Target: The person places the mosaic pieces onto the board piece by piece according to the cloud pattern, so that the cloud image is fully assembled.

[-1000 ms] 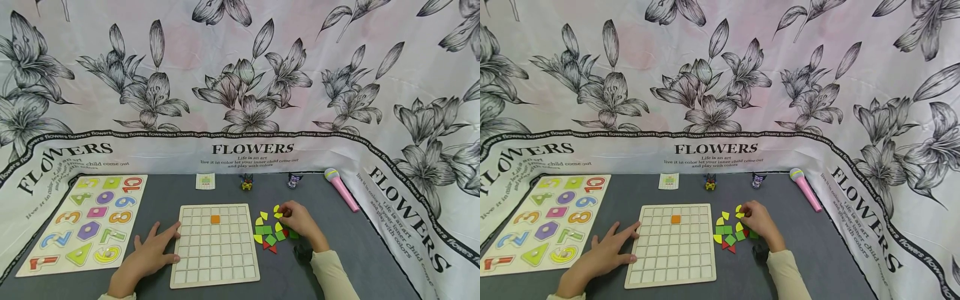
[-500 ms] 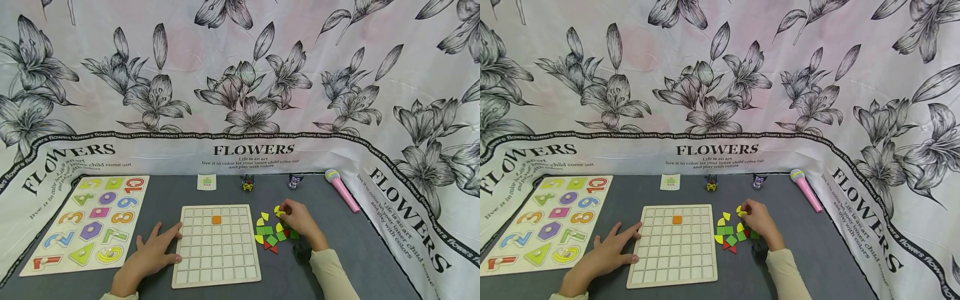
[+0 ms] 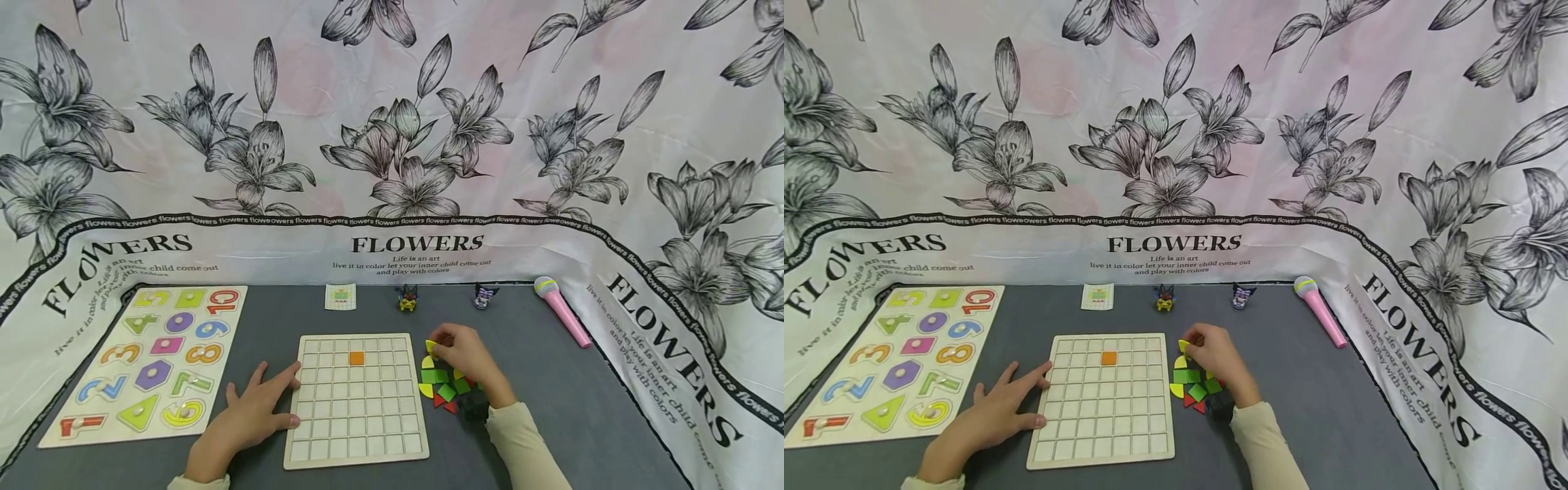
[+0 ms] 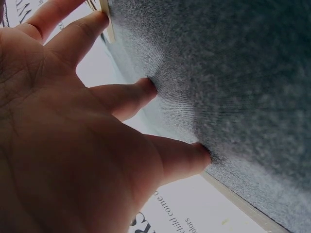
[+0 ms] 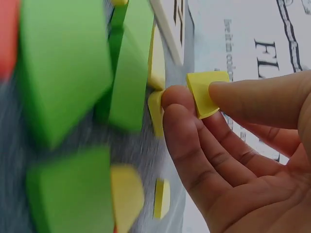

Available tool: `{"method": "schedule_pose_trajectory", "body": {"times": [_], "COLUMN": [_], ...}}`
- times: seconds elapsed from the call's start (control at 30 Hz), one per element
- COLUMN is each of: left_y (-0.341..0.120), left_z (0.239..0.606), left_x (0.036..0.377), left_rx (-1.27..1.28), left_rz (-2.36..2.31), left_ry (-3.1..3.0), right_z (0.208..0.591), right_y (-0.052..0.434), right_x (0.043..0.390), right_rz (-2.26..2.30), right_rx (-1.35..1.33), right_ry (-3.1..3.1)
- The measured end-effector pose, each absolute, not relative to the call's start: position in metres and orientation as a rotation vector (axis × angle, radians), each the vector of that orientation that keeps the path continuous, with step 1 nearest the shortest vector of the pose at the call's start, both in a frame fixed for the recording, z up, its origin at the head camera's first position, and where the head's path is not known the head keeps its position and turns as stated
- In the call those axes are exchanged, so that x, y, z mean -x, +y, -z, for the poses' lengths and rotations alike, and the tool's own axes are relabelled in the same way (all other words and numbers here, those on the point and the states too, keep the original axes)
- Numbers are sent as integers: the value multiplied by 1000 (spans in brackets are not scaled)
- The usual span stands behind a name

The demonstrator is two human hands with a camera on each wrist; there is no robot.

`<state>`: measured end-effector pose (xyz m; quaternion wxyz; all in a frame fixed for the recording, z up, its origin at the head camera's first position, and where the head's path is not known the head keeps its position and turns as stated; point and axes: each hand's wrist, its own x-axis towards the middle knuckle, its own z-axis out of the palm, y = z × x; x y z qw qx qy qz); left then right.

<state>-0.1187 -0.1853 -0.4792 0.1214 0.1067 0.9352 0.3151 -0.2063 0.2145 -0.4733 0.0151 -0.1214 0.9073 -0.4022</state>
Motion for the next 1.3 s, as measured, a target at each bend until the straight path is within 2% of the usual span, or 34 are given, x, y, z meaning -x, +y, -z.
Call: {"method": "schedule_pose_trajectory", "body": {"times": [0.8,1.3], "left_y": [-185,-185], "left_z": [480,478], "left_x": [120,119], "left_rx": [-296,-292], "left_rz": [-891,-899], "left_ry": [2747,2739], "right_z": [468,471], "right_y": [145,120], "right_x": [214,217], "right_rz": [1200,1089], "right_rx": [663,781], "right_ry": [2725,2708]}}
